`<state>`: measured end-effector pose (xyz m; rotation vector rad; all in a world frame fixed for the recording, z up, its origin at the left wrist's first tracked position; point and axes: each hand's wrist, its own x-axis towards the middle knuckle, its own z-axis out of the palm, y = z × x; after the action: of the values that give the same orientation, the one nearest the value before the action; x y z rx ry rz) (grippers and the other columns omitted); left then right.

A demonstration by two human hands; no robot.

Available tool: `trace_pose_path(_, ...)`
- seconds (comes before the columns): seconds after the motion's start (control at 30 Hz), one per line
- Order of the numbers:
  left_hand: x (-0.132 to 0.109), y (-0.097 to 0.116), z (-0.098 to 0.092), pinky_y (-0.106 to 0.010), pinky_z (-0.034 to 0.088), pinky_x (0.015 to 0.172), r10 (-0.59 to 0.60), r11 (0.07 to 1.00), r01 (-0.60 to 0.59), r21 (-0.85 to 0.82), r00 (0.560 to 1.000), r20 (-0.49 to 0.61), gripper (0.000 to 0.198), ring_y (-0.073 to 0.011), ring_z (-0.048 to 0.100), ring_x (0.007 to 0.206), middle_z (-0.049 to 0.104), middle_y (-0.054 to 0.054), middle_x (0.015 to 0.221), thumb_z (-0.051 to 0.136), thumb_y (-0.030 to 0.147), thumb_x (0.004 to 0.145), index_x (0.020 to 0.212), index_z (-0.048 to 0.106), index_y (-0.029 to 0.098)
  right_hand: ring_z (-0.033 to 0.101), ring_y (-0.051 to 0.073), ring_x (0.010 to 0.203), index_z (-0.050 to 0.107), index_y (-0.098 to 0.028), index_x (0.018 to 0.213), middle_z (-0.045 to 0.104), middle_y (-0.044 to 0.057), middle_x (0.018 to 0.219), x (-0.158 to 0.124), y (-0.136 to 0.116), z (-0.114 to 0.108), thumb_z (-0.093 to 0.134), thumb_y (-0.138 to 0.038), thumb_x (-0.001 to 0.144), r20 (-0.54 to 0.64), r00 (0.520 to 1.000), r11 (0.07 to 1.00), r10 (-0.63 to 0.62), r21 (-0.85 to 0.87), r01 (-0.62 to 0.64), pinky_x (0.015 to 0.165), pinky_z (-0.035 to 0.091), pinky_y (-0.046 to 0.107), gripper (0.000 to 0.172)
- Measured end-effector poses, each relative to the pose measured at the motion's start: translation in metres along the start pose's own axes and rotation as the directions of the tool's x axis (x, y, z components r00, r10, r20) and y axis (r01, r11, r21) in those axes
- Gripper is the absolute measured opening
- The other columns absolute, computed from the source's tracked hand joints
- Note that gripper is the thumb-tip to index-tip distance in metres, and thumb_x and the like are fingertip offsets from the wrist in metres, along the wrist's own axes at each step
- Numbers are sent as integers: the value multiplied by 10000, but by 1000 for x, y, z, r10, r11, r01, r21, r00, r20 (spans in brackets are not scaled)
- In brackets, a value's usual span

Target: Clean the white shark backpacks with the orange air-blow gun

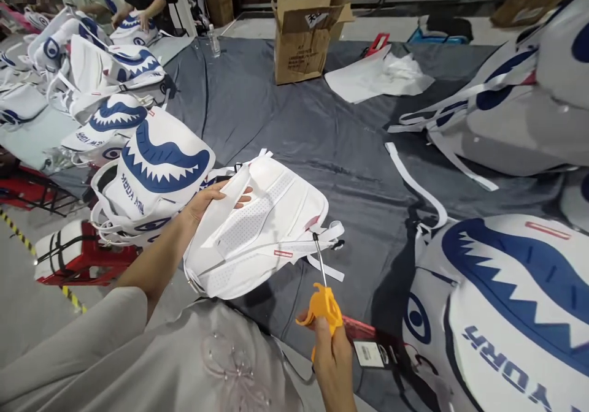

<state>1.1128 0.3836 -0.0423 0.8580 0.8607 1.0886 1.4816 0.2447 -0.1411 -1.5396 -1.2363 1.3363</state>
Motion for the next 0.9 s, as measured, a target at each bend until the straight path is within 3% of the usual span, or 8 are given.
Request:
trace_pose_path(0.23,4,2,-10,-518,433,1092,17,1000,-18,5,1000,14,712,-357,599,1246,567,-183,1421,610,231,663,1362,533,121,666,266,868,695,-211,922,720,106,915,-17,-17,31,463,-658,904,57,996,992,-71,-101,76,873,537,400,504)
trace_pose_path(0.37,1,2,-21,-514,463,1040,-7,1000,7,29,1000,23,661,-336,625,1204,556,-169,1436,572,371,793,1417,482,172,639,268,974,695,-233,958,708,96,995,-31,-31,54,395,-654,931,40,997,989,-58,-135,63,934,499,389,518)
trace_pose_path(0.53,-44,-24,-41,-449,454,1040,-64,920,50,389,998,24,821,-307,596,1216,559,-162,1416,712,436,768,1499,402,228,617,254,983,676,-229,962,681,93,1055,-39,-55,84,348,-646,947,59,994,981,-94,-168,102,913,484,370,531)
trace_pose_path(0.6,-68,-47,-49,-447,437,1059,-56,813,39,582,998,11,879,-298,552,1261,530,-148,1430,690,459,812,1565,279,268,615,243,908,663,-221,935,672,92,984,-38,-66,93,307,-653,953,63,985,964,-164,-203,173,862,492,367,560)
trace_pose_path(0.7,-93,-85,-52,-492,414,1065,25,528,62,847,996,-88,685,-304,502,1276,527,-135,1363,477,483,949,1572,264,293,601,223,767,661,-205,1046,657,75,863,-34,-87,99,250,-635,972,121,967,913,-224,-321,252,766,492,352,600)
trace_pose_path(0.8,-96,-107,-46,-517,431,1002,219,180,156,971,956,-194,527,-331,496,1201,507,-145,1288,358,386,997,1517,400,314,611,217,713,568,-206,1327,668,52,832,-24,-115,104,280,-585,996,280,953,809,-114,-530,252,713,473,331,579)
trace_pose_path(0.9,-87,-112,-41,-473,473,906,276,24,219,976,937,-217,510,-330,513,1099,510,-163,1220,391,314,977,1481,462,293,652,239,740,543,-217,1373,696,60,832,1,-140,115,329,-570,998,331,943,631,33,-739,237,696,455,319,557)
